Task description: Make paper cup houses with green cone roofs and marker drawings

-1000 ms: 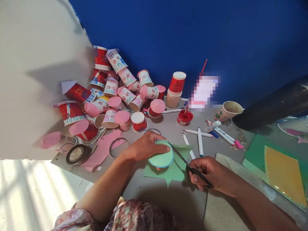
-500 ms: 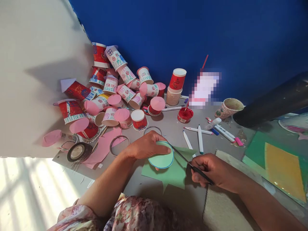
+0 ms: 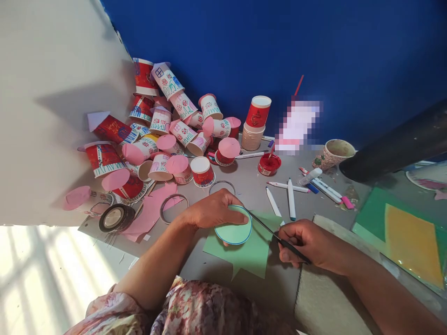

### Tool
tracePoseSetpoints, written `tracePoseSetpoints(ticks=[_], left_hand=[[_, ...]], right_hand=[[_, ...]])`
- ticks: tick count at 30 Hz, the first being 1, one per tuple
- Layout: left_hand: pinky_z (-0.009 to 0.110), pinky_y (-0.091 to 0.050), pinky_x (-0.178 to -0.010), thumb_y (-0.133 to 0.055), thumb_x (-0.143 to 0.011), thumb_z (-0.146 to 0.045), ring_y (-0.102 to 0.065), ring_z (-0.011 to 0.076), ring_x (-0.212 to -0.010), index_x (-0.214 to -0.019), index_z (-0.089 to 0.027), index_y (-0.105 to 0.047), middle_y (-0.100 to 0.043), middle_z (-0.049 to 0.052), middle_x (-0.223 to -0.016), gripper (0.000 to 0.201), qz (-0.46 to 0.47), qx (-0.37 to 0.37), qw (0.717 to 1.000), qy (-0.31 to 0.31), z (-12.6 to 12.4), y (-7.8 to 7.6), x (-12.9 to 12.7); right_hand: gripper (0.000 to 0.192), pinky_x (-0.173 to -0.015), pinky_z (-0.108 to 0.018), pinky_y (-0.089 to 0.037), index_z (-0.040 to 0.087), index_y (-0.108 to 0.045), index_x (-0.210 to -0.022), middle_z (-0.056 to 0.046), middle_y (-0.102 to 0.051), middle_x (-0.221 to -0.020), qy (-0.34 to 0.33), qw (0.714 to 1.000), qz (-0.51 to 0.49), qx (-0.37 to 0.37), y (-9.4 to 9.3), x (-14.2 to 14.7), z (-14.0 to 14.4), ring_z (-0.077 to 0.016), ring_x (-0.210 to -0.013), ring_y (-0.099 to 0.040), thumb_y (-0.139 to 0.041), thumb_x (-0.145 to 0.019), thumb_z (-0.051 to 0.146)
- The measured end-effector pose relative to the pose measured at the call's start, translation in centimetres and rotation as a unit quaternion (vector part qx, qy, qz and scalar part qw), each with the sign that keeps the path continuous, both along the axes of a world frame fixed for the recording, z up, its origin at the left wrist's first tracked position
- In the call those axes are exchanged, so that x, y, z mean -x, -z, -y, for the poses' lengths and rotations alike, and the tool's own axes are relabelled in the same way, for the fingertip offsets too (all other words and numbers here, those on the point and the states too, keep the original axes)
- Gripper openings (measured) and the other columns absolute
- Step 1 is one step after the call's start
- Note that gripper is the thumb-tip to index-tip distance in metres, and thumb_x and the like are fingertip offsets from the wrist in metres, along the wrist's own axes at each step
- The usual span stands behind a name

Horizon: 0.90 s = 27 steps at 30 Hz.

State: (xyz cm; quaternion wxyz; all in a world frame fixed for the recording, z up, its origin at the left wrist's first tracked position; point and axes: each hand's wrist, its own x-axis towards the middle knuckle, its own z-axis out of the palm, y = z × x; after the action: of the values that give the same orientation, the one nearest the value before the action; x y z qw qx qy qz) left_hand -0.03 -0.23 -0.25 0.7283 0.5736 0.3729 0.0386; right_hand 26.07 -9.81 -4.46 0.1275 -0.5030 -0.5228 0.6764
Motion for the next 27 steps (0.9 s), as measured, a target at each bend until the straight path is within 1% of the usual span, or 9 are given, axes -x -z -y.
tracePoseSetpoints(ticks=[3, 5, 8, 11, 14, 17, 19, 23, 27], left_hand=[[0.02, -0.036, -0.041, -0.073, -0.075, -0.032, -0.048, 0.0092, -0.043, -0.064, -0.014, -0.068, -0.055, -0.001, -0.05, 0.022, -0.001, 0.014, 1.0, 0.021, 0.0, 0.0, 0.0], [0.019, -0.035, -0.041, -0.073, -0.075, -0.032, -0.046, 0.0084, -0.042, -0.064, -0.014, -0.067, -0.053, -0.002, -0.05, 0.022, -0.001, 0.003, 0.999, 0.039, -0.1, 0.1, 0.0], [0.019, -0.035, -0.043, -0.073, -0.077, -0.031, -0.043, 0.0072, -0.044, -0.068, -0.013, -0.068, -0.055, -0.002, -0.053, 0.021, -0.004, -0.021, 0.998, 0.061, -0.2, 0.3, 0.0], [0.018, -0.035, -0.044, -0.073, -0.078, -0.033, -0.042, 0.0068, -0.046, -0.068, -0.013, -0.068, -0.055, -0.002, -0.055, 0.023, -0.006, -0.032, 0.997, 0.067, -0.2, 0.4, 0.0], [0.017, -0.037, -0.047, -0.076, -0.076, -0.034, -0.044, 0.0076, -0.052, -0.067, -0.012, -0.069, -0.054, -0.002, -0.057, 0.025, 0.02, -0.054, 0.998, 0.036, -0.2, 0.4, -0.1], [0.019, -0.043, -0.052, -0.077, -0.075, -0.036, -0.051, 0.0101, -0.058, -0.08, -0.012, -0.076, -0.062, 0.001, -0.065, 0.024, 0.042, -0.059, 0.997, 0.008, -0.1, 0.5, -0.2], [0.019, -0.043, -0.052, -0.078, -0.075, -0.035, -0.054, 0.0108, -0.059, -0.09, -0.013, -0.079, -0.066, 0.002, -0.07, 0.027, 0.039, -0.069, 0.997, -0.002, 0.0, 0.6, -0.4], [0.019, -0.043, -0.053, -0.08, -0.073, -0.034, -0.056, 0.0109, -0.06, -0.1, -0.016, -0.076, -0.066, 0.001, -0.074, 0.033, 0.029, -0.096, 0.993, -0.059, 0.4, 1.0, -1.1], [0.019, -0.045, -0.056, -0.084, -0.068, -0.031, -0.057, 0.0096, -0.061, -0.1, -0.017, -0.072, -0.066, -0.002, -0.075, 0.037, 0.06, -0.092, 0.987, -0.12, 1.2, 1.5, -2.2]], right_hand=[[0.042, -0.055, -0.023, -0.034, 0.019, -0.055, -0.062, 0.002, -0.065, -0.057, 0.002, 1.0, 0.01, 0.009, -0.4, -0.2, -0.1, -0.0106, -0.056, -0.051, -0.084, -0.072, 0.047], [0.042, -0.055, -0.023, -0.034, 0.019, -0.055, -0.062, 0.002, -0.065, -0.056, 0.003, 1.0, 0.017, 0.012, -0.6, -0.5, -0.1, -0.0105, -0.056, -0.051, -0.085, -0.072, 0.046], [0.042, -0.055, -0.024, -0.035, 0.019, -0.055, -0.063, 0.002, -0.065, -0.056, 0.002, 1.0, 0.021, 0.007, -0.7, -1.0, -0.1, -0.0107, -0.056, -0.052, -0.086, -0.071, 0.046], [0.043, -0.056, -0.025, -0.036, 0.019, -0.054, -0.062, 0.002, -0.064, -0.055, 0.008, 1.0, 0.017, -0.001, -0.5, -1.1, -0.2, -0.0113, -0.056, -0.052, -0.085, -0.072, 0.049], [0.042, -0.056, -0.025, -0.035, 0.018, -0.058, -0.066, 0.002, -0.063, -0.057, 0.048, 0.998, 0.02, -0.021, -0.4, -0.9, -0.5, -0.011, -0.057, -0.05, -0.083, -0.073, 0.052], [0.046, -0.054, -0.025, -0.032, 0.018, -0.06, -0.07, 0.001, -0.064, -0.06, 0.091, 0.995, 0.002, -0.043, -0.2, -0.6, -0.9, -0.0111, -0.058, -0.05, -0.083, -0.071, 0.057], [0.049, -0.053, -0.024, -0.031, 0.017, -0.062, -0.074, 0.0, -0.064, -0.063, 0.111, 0.993, -0.018, -0.048, -0.2, -0.4, -1.1, -0.0112, -0.058, -0.049, -0.083, -0.07, 0.061], [0.054, -0.051, -0.023, -0.03, 0.017, -0.065, -0.081, 0.0, -0.065, -0.066, 0.146, 0.986, -0.062, -0.052, -0.3, 0.5, -1.2, -0.0102, -0.057, -0.048, -0.087, -0.063, 0.062], [0.058, -0.054, -0.024, -0.037, 0.016, -0.067, -0.086, -0.001, -0.065, -0.072, 0.165, 0.977, -0.121, -0.066, 0.0, 1.7, -1.2, -0.0108, -0.06, -0.049, -0.09, -0.058, 0.062]])
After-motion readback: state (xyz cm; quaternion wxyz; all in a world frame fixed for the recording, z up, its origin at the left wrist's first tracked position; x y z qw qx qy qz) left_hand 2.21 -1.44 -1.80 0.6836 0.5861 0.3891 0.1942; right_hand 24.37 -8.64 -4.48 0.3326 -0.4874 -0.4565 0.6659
